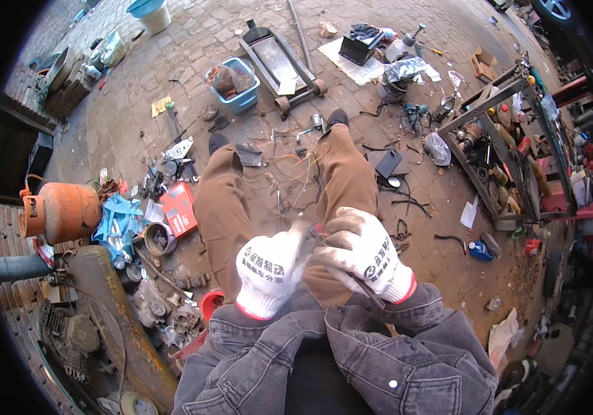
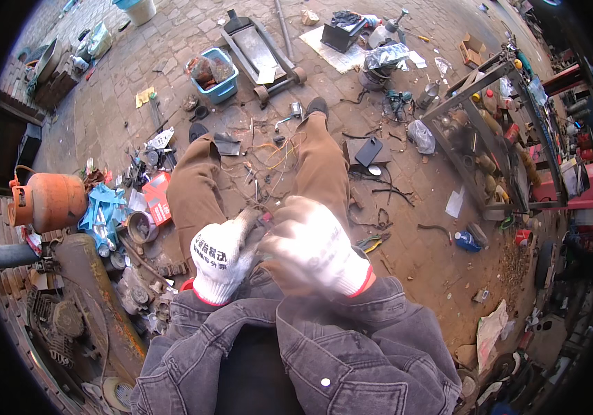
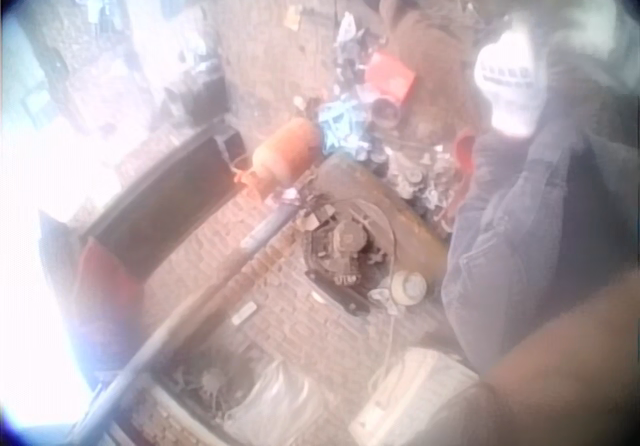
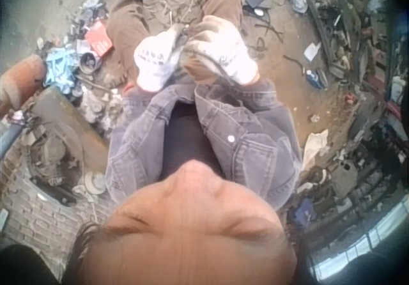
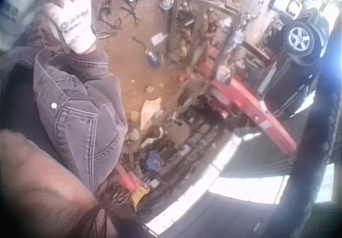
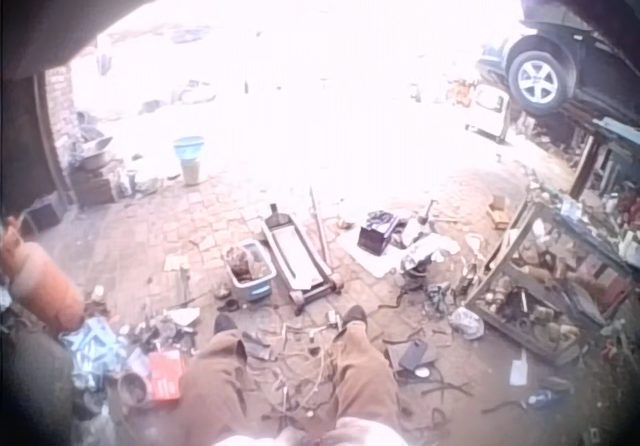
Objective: The person sits on the ground and uses pliers to strip insulation from several wires, then twists and connects the exposed ends. The person handles multiple colored wires and a black connector, repeatedly stripping and joining them.
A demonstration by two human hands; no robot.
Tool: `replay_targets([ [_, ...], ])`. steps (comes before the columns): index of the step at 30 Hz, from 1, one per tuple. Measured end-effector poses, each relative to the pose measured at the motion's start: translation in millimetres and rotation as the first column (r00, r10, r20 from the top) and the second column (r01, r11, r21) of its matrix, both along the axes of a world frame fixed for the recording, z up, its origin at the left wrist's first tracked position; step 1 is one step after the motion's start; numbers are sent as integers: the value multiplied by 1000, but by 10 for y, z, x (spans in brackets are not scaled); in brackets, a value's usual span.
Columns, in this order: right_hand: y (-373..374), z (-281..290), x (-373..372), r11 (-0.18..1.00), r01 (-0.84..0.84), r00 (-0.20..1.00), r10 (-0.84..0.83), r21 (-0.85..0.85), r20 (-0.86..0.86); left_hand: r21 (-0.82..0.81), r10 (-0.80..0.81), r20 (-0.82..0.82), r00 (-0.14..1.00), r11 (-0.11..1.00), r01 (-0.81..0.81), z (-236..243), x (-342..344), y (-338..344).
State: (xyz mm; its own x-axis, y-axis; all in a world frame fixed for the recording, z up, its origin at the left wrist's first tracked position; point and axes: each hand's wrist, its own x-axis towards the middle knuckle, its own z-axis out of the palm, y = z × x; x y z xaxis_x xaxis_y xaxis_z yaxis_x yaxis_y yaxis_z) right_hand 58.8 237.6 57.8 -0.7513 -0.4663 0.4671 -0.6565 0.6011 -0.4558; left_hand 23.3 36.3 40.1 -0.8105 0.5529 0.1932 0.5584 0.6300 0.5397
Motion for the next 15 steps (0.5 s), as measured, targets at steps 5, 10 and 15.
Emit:
replay_targets([
  [5,83,-133,42,968,62,996,-44,245,-80,42,-31,63,998,999,28,37,-8,-18],
  [10,333,-47,-78,937,240,967,-207,255,-150,127,-82,138,987,990,64,114,-7,2],
  [15,302,44,40,951,304,943,-293,-51,160,261,-55,263,963,965,-16,127,-12,42],
])
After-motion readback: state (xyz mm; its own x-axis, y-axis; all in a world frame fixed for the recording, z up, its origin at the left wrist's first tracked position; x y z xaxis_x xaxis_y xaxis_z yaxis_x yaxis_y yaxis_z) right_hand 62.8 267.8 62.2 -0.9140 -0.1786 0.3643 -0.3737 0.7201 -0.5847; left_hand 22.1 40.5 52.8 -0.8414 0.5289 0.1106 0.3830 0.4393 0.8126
